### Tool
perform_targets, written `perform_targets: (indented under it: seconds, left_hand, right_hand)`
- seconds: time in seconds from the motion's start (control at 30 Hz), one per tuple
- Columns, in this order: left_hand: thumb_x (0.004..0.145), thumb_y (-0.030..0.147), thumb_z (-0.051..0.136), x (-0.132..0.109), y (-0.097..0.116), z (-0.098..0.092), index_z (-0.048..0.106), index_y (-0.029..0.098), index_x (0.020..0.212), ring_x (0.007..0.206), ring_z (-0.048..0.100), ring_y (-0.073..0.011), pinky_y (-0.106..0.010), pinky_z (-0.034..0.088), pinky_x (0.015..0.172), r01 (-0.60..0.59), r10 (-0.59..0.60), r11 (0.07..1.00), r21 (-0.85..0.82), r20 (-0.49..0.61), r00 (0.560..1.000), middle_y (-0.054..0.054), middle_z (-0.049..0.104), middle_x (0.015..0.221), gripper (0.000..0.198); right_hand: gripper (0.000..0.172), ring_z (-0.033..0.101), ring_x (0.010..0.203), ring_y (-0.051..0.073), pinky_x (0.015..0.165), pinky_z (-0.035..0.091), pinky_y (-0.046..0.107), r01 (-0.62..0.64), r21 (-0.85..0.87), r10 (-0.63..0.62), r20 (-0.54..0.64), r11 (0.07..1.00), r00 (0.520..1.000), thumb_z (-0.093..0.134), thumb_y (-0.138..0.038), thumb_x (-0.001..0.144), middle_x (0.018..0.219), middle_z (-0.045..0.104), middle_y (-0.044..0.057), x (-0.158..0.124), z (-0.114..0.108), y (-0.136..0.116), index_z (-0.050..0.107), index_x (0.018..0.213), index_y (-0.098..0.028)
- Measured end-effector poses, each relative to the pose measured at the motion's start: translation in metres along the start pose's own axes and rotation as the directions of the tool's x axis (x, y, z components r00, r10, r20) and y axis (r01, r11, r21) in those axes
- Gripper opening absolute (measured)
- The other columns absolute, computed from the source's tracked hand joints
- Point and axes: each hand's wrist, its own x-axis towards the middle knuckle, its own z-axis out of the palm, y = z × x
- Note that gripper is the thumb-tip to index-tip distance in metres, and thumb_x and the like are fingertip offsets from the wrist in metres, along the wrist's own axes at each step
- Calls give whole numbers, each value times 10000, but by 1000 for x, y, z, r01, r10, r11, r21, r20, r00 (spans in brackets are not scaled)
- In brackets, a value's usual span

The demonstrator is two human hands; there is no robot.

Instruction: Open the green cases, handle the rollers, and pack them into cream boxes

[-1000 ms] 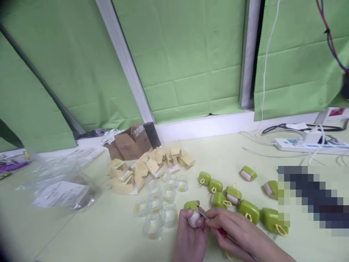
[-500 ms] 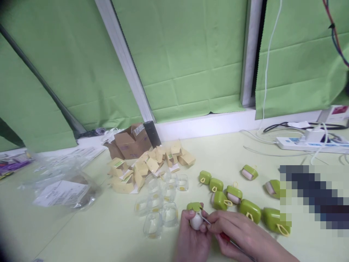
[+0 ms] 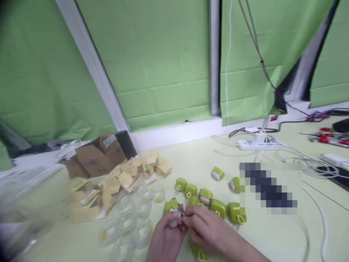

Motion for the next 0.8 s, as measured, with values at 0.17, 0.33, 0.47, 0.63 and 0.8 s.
perform_targets:
  seconds: [0.17,0.33,0.47,0.63,0.8]
  left_hand:
    - [587,193,694,5,14,6,492,186,903,563,529,-98,-224,439,525,-128,168,923,364,-80,983,22,578,691,376]
    - [650,288,649,17,18,-9,391,236,948,488,483,-104,-177,340,383,-217,307,668,712,2,952,56,526,644,398]
    - [690,252,591,24,19,-15,391,232,763,466,416,-68,-168,326,455,-306,372,499,811,119,921,88,445,588,214]
    - [676,176,586,13,18,2,397,237,918,683,575,-163,-247,411,666,-337,401,360,870,181,898,39,585,685,313]
    - [671,129,589,-4,18,25,296,242,1009,749,617,-181,-258,411,694,-353,310,373,858,244,919,-32,656,883,461]
  right_hand:
    - [306,672,879,197,728,552,315,-402,138,405,3,905,914,262,-270,971,986,691,71,-26,-56,42,539,1098,-249]
    - [360,596,622,244,620,493,393,-681,-212,636,-245,701,732,425,-574,844,723,611,69,-56,-122,121,494,751,-234]
    - [426,574,579,250,571,475,399,-706,-204,652,-276,678,706,395,-649,808,665,591,71,-61,-135,141,450,692,-243]
    - [271,606,973,252,762,526,370,-636,-73,614,-198,768,764,415,-508,892,1185,577,94,-27,-94,82,505,880,-252]
    - [311,537,1084,252,870,480,411,-495,435,461,189,752,867,690,-406,757,1202,554,55,36,-38,13,446,868,-247]
